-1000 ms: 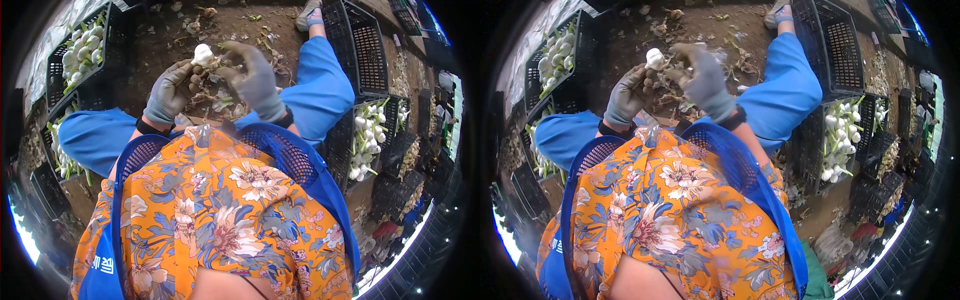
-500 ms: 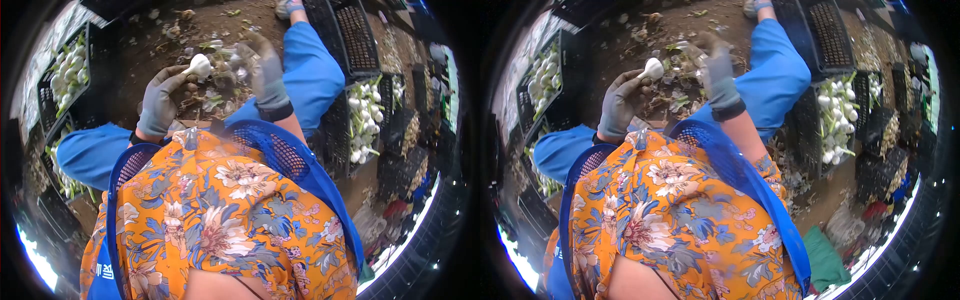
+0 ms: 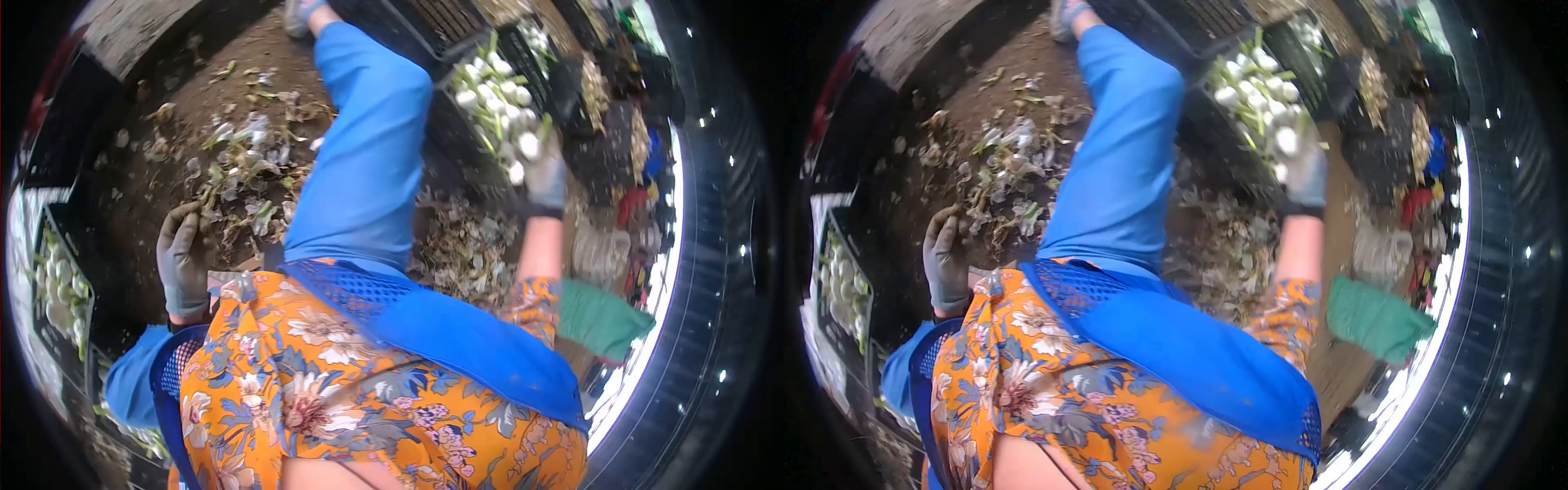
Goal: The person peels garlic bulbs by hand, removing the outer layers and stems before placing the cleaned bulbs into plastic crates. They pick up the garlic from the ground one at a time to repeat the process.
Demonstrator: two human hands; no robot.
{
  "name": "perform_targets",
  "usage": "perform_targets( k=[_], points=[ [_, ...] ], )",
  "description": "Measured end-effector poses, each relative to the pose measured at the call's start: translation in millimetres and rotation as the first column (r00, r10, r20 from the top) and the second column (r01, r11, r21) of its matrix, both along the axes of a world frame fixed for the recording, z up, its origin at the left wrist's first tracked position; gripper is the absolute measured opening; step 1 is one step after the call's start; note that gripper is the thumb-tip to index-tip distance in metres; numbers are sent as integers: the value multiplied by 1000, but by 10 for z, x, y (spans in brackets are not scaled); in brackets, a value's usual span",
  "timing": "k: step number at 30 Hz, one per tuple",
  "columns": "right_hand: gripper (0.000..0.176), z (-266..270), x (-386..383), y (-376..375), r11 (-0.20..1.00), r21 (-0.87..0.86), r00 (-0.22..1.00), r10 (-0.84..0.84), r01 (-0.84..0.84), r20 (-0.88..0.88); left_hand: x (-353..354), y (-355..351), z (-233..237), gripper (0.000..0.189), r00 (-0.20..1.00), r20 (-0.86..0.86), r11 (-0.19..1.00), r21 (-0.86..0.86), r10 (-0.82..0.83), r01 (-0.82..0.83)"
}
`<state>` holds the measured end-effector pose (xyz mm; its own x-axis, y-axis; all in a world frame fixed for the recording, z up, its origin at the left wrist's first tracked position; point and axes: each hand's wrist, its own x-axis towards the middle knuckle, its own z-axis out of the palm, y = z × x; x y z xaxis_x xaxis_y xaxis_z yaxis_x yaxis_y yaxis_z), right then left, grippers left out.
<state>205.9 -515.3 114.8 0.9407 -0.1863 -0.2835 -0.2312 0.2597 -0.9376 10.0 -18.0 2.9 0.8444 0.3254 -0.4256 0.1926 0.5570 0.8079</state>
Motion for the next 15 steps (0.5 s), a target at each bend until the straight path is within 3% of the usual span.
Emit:
perform_targets(
  k=[1, 3, 4, 6, 8, 9, 10, 11, 12, 14, 15],
  points=[
    [42, 100, -84, -39, 934, -354, 998, -61, 52, -14, 26, 22, -23, 20, 999, -35, 999, -30, -17, 16],
    [43, 241, 65, 132, 903, -386, 959, -255, 189, -125, 91, -4, 205, 18, 993, -120, 1000, -16, 21, -23],
    [39, -271, 425, -865, 718, -696, 997, -29, -24, -65, 96, -4, 227, 18, 982, -185, 993, 118, 32, -10],
    [35, -611, 802, -757, 436, -900, 988, 143, -7, 62, 64, 13, 102, 26, 991, -131, 988, 154, -3, 24],
    [32, -541, 1123, 340, 646, -688, 915, 400, -329, -62, 56, 64, 65, 34, 988, -153, 998, 57, -2, 10],
    [33, -481, 1067, 1250, 617, -642, 795, 606, -455, 18, 49, 93, 63, 36, 985, -173, 1000, 24, 10, -6],
    [34, -386, 1077, 1950, 314, -853, 645, 763, -416, -33, 38, 120, 58, 39, 981, -192, 1000, -9, 15, -17],
    [31, -600, 1280, 2369, 228, -863, 480, 877, -451, -20, 36, 131, -51, 37, 981, -186, 998, -25, 47, -53],
    [28, -829, 1406, 2869, 207, -775, 460, 880, -597, -119, 26, 173, -121, 30, 988, -148, 997, -55, 42, -50],
    [26, -1473, 1683, 3795, 44, -945, 147, 989, -323, -5, 86, 217, -134, 31, 982, -152, 972, -189, 113, -141],
    [26, -1819, 1851, 4215, 5, -987, -32, 999, -160, 10, 44, 247, -295, 41, 993, -53, 975, -193, 103, -111]
  ],
)
